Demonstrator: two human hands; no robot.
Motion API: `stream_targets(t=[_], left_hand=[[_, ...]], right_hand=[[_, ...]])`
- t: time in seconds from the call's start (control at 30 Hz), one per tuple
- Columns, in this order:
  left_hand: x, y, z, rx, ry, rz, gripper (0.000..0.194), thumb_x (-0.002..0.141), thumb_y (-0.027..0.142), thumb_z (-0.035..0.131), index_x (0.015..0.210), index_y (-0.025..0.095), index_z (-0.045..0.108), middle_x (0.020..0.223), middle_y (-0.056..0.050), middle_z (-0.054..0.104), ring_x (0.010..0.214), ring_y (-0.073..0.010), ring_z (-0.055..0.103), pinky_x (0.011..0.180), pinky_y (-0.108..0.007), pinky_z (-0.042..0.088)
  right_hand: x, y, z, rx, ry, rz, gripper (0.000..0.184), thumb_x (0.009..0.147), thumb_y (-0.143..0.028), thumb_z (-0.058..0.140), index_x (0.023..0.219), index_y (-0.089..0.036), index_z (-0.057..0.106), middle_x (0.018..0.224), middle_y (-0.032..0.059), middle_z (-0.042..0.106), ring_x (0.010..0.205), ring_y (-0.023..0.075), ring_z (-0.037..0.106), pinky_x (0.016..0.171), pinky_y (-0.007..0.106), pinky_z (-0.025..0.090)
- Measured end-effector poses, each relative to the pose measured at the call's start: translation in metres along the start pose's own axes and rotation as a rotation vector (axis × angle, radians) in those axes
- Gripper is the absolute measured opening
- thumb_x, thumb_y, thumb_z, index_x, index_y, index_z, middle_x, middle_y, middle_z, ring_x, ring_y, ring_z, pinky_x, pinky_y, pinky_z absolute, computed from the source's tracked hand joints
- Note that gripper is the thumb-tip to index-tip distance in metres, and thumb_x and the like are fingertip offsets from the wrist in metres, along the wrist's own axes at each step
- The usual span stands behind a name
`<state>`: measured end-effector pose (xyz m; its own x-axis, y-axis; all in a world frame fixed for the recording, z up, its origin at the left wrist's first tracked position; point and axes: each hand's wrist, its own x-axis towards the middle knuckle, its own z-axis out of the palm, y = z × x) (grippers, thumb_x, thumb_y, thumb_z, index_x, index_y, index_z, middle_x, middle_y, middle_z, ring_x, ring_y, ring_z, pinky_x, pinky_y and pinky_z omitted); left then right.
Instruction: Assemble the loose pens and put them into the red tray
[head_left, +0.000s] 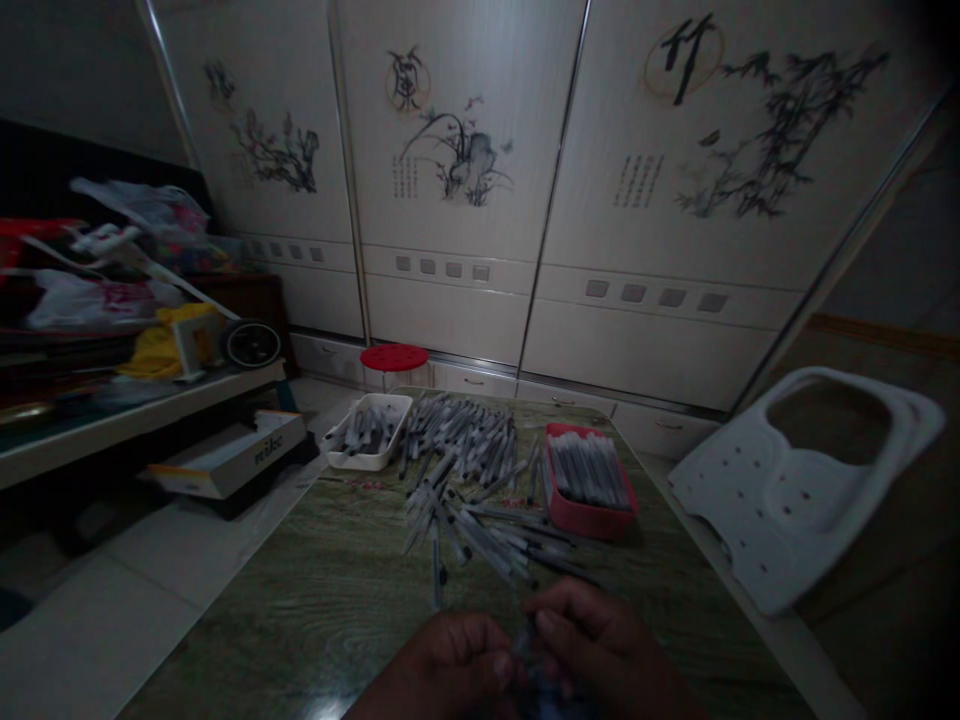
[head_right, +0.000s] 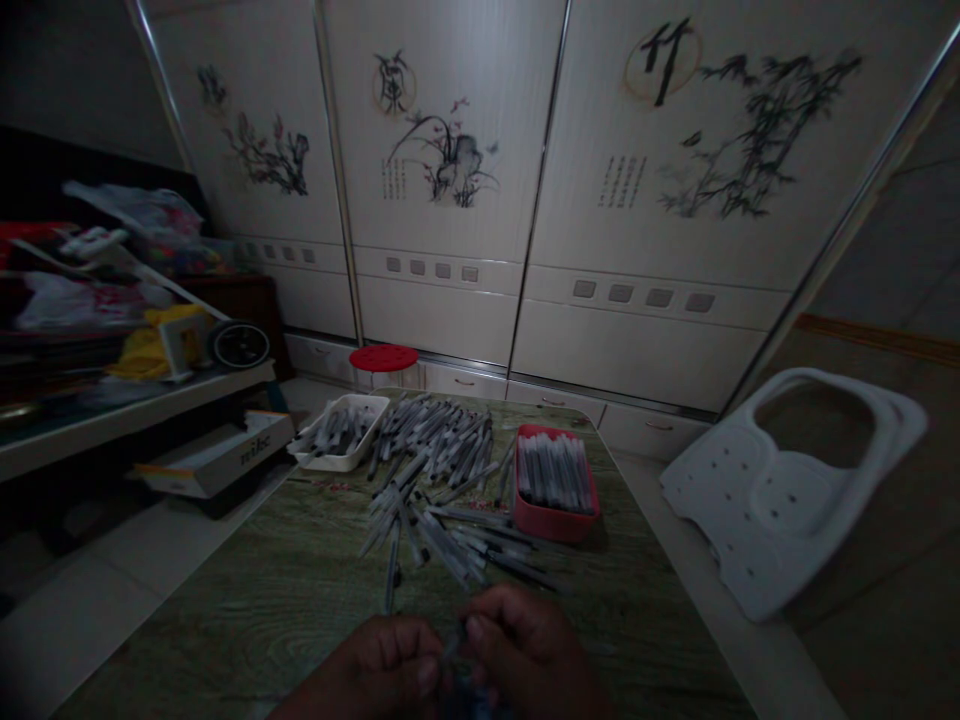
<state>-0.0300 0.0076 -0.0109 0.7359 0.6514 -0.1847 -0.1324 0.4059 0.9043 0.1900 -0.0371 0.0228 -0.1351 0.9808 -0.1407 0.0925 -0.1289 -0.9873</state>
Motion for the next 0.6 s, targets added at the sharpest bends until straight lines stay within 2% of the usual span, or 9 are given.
stream_targets(t=[0.1, 0.27, 0.37, 0.5, 0.6], left_hand=[[0.000, -0.004, -0.003, 0.028, -0.006, 0.012, 0.050, 0.080, 0.063, 0.082, 0.086, 0.014, 0.071, 0.071, -0.006, 0.073, 0.057, -0.0115, 0.058, 0.058, -0.024, 0.038], [0.000, -0.004, -0.004, 0.037, 0.011, 0.036, 0.049, 0.079, 0.060, 0.085, 0.087, 0.015, 0.069, 0.071, -0.005, 0.074, 0.058, -0.0122, 0.059, 0.058, -0.024, 0.040], [0.003, -0.006, -0.002, 0.036, 0.016, 0.062, 0.046, 0.078, 0.058, 0.086, 0.085, 0.016, 0.068, 0.069, -0.004, 0.072, 0.058, -0.0120, 0.059, 0.059, -0.024, 0.042], [0.006, -0.008, 0.001, 0.025, 0.062, 0.082, 0.044, 0.078, 0.056, 0.087, 0.082, 0.018, 0.064, 0.069, -0.002, 0.072, 0.059, -0.0121, 0.060, 0.060, -0.024, 0.043], [0.005, -0.006, 0.002, 0.016, 0.059, 0.050, 0.045, 0.080, 0.057, 0.085, 0.084, 0.017, 0.065, 0.071, -0.004, 0.073, 0.058, -0.0120, 0.060, 0.059, -0.024, 0.041]], right_hand=[[0.000, 0.000, 0.001, 0.040, 0.002, 0.010, 0.055, 0.089, -0.072, 0.071, 0.091, -0.017, 0.070, 0.072, -0.0009, 0.066, 0.058, 0.0111, 0.053, 0.058, 0.024, 0.041], [-0.002, -0.006, 0.006, -0.039, 0.047, -0.019, 0.051, 0.092, -0.069, 0.067, 0.085, -0.018, 0.065, 0.070, -0.0023, 0.061, 0.061, 0.0129, 0.054, 0.059, 0.025, 0.040], [-0.001, -0.005, 0.010, -0.118, 0.081, -0.020, 0.043, 0.096, -0.061, 0.063, 0.085, -0.020, 0.063, 0.068, -0.0038, 0.057, 0.061, 0.0138, 0.052, 0.059, 0.026, 0.040], [0.001, -0.001, 0.012, -0.298, 0.189, -0.035, 0.034, 0.097, -0.051, 0.061, 0.080, -0.021, 0.062, 0.070, -0.0018, 0.057, 0.066, 0.0165, 0.053, 0.061, 0.028, 0.040], [0.001, -0.003, 0.011, -0.263, 0.161, -0.021, 0.039, 0.098, -0.058, 0.059, 0.085, -0.021, 0.064, 0.072, -0.0020, 0.056, 0.067, 0.0166, 0.053, 0.061, 0.028, 0.041]])
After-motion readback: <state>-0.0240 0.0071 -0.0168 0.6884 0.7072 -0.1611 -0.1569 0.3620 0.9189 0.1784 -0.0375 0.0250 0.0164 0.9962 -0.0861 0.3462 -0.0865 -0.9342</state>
